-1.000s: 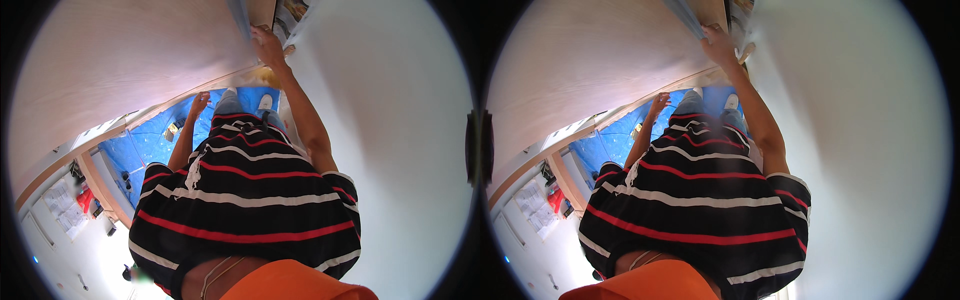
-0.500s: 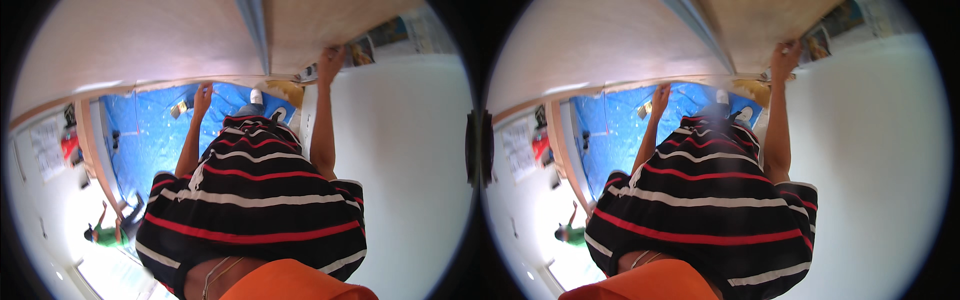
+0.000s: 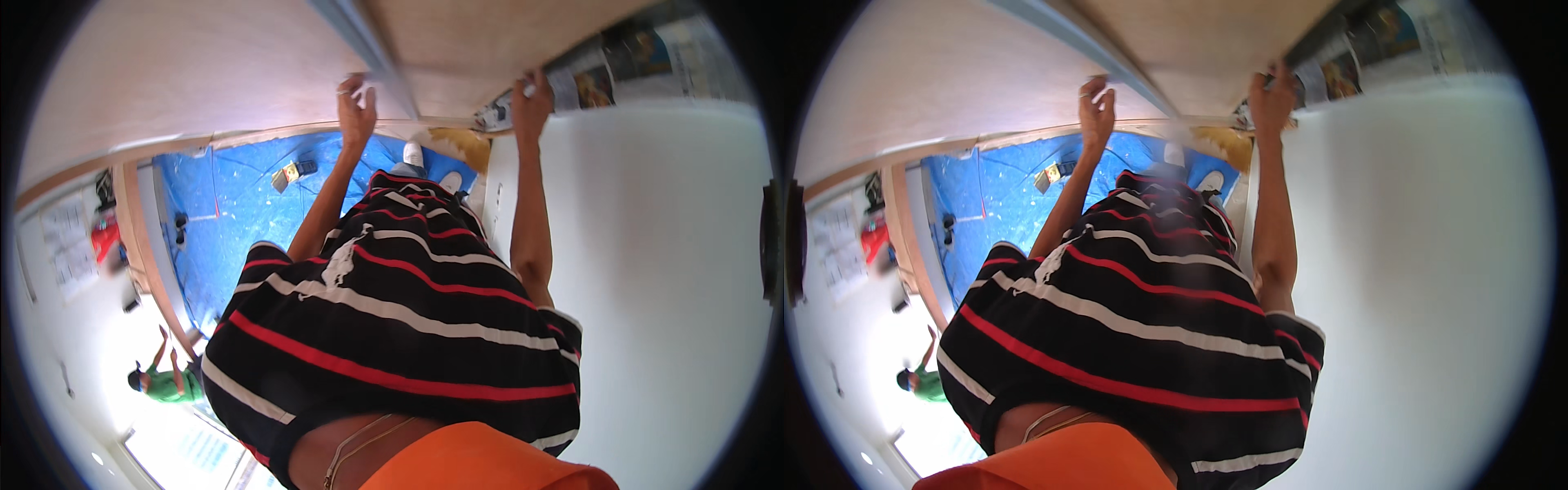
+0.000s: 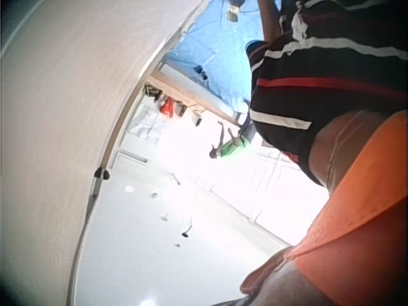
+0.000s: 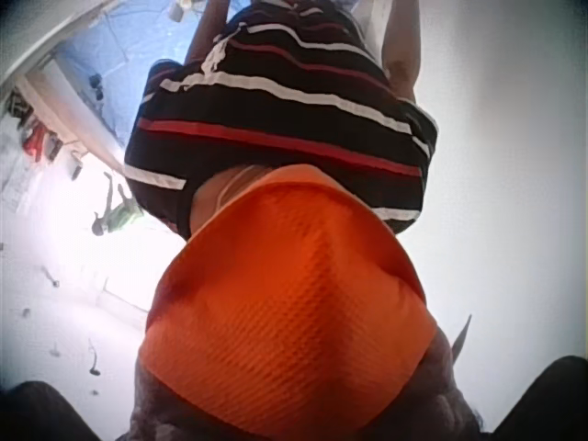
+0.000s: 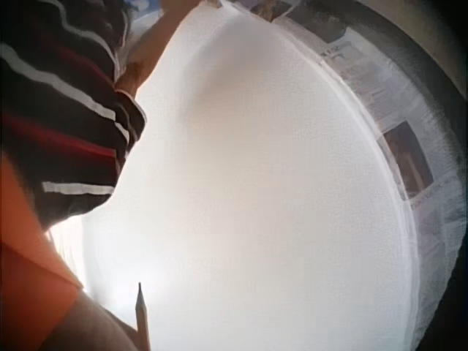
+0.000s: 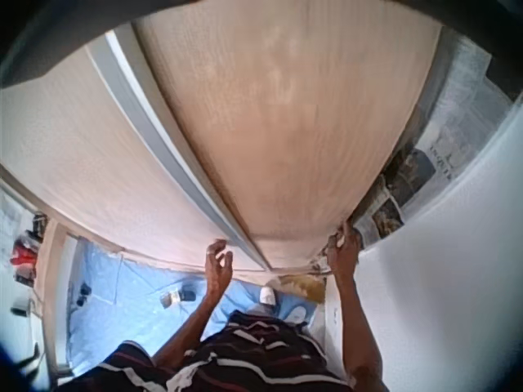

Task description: The person uses a utility knife to cut and trim a white panel, then sands the edges with a sanding block. They move around the room to retrieve materials and place a wooden panel into a cabinet structure.

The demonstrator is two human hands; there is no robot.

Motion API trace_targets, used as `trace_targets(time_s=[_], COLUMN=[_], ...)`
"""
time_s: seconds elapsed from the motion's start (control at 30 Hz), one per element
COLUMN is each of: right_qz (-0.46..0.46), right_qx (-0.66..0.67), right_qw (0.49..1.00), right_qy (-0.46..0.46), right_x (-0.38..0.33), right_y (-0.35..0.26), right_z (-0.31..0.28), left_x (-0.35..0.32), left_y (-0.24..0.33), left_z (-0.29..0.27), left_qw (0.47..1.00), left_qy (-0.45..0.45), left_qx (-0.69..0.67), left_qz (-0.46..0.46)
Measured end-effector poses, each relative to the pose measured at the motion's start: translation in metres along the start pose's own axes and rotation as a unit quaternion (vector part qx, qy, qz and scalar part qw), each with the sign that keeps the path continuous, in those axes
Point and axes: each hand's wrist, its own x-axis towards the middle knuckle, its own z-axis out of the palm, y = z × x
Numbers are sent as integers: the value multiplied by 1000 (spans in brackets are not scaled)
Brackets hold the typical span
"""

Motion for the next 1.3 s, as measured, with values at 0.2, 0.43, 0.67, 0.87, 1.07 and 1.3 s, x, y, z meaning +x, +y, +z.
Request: trace_targets(time_s=[0.2,0.43,0.67,0.87,1.07,1.3], right_qz=[-27,-15,-4,10,62,64], right_qx=[17,109,305,393,492,483], right_qw=[999,994,945,908,859,867], right_qy=[-22,-28,-122,-142,-123,-105], right_x=[-11,-32,-39,-49,-51,-59], right_y=[-36,-90,-128,-146,-177,-192], right_z=[30,68,106,144,185,192], left_x=[-4,-5,4,17,29,33], left_y=[22,49,53,43,32,29], left_z=[-11,-15,-23,-31,-48,-62], left_qw=[999,998,995,990,984,986], left_qy=[-28,-48,-80,-73,-137,-130], left_qx=[25,40,-6,-63,-69,-29], left_qz=[7,-15,-57,-101,-90,-97])
